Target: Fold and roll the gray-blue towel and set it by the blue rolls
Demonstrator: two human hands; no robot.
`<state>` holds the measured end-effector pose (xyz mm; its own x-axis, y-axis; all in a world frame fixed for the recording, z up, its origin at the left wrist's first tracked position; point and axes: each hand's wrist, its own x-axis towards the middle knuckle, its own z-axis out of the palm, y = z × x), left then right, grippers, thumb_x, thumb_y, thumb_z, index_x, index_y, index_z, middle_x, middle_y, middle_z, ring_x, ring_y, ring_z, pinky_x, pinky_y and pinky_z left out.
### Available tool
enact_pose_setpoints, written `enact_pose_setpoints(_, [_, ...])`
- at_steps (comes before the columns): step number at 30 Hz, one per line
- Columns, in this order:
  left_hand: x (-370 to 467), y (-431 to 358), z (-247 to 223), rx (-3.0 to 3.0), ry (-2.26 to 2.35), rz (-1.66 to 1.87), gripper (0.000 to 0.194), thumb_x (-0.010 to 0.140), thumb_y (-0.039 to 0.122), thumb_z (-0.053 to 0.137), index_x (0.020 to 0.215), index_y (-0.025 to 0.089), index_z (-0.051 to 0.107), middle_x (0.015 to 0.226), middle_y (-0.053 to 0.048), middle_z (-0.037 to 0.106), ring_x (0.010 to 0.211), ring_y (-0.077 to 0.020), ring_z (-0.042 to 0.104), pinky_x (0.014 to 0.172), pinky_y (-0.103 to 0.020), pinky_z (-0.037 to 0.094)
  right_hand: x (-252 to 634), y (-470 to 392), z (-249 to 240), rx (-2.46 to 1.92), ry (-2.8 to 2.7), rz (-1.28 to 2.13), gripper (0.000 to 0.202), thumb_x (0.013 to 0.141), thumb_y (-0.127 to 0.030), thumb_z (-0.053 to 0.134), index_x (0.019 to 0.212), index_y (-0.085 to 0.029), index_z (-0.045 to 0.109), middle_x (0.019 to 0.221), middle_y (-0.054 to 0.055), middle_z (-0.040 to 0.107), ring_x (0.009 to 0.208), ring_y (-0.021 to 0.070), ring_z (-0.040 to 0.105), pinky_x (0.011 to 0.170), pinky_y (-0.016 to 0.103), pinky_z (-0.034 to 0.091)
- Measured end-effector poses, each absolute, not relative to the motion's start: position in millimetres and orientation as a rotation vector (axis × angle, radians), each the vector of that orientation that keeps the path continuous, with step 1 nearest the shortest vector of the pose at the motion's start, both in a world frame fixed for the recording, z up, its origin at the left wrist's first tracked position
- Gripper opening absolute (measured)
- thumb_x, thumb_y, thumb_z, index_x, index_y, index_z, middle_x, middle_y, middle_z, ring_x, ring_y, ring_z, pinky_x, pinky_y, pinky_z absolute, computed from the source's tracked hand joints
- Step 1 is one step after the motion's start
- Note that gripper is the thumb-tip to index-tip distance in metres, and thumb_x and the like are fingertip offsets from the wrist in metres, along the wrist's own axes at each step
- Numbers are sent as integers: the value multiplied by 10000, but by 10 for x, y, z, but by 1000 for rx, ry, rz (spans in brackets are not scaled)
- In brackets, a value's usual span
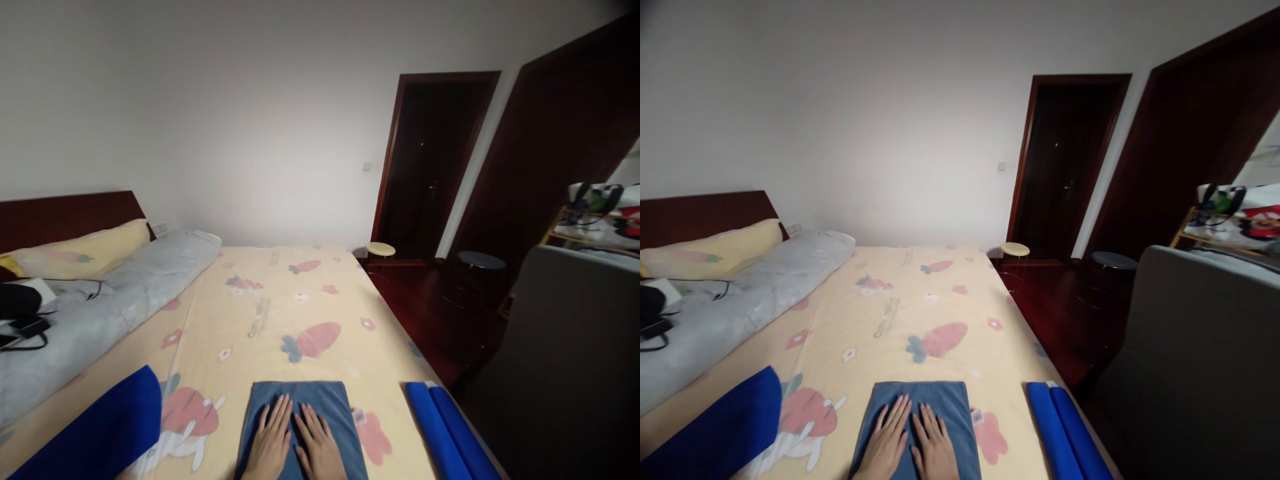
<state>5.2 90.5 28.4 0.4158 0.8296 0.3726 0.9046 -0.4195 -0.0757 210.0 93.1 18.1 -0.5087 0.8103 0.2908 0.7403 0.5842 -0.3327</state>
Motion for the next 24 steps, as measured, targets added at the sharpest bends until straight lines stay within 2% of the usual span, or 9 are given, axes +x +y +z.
enact_pose_setpoints(4, [-8,1263,231,-2481,-1681,-323,577,952,289,340,1491,320,136,1558,-7,349,1413,-180,362,1105,-411,358,2222,1277,297,-1406,-2405,371,568,931,-551,343,1460,-366,253,1561,21,269,1436,253,289,1152,484,318])
enact_pose_setpoints(8, [-402,1404,168,-2395,-1951,-254,512,974,445,249,1472,366,161,1572,0,324,1438,-200,315,1130,-482,313,2700,1471,280,-1706,-2292,441,639,920,-628,240,1469,-302,255,1578,30,218,1462,231,207,1188,502,229])
enact_pose_setpoints(11, [-480,1407,258,-2341,-2062,-179,506,968,450,247,1464,358,207,1568,-7,327,1443,-227,304,1139,-554,271,2812,1487,286,-1830,-2222,398,677,915,-631,247,1473,-249,254,1576,49,211,1464,241,190,1192,519,201])
enact_pose_setpoints(15, [-216,1247,422,-2288,-2004,-221,523,953,371,303,1466,322,217,1557,-26,340,1435,-266,318,1142,-634,210,2584,1319,326,-1991,-2067,256,639,926,-522,340,1449,-153,335,1552,115,243,1451,292,214,1184,560,195])
enact_pose_setpoints(17, [-3,1035,378,-2297,-1880,-337,560,952,314,301,1484,304,128,1559,-22,337,1428,-247,335,1146,-588,247,2431,1108,289,-1881,-2063,203,602,936,-483,337,1455,-178,329,1550,102,248,1443,288,239,1174,555,240])
enact_pose_setpoints(20, [297,566,68,-2417,-1613,-470,637,933,261,317,1495,280,19,1537,-9,376,1380,-206,418,1097,-449,372,2267,637,79,-1522,-2206,160,541,925,-415,384,1451,-301,329,1524,42,319,1401,274,342,1127,509,359])
enact_pose_setpoints(22, [424,208,-224,-2489,-1458,-514,652,925,264,331,1495,296,16,1446,-1,506,1270,-183,545,986,-367,468,2225,271,-124,-1400,-2276,169,509,898,-383,433,1406,-356,410,1460,28,436,1323,270,465,1042,449,466])
enact_pose_setpoints(24, [455,-141,-474,-2482,-1445,-502,625,934,247,322,1487,356,53,1323,10,628,1143,-168,638,872,-336,516,2250,-81,-302,-1439,-2268,208,444,898,-351,415,1329,-384,516,1377,21,544,1231,255,563,955,409,526])
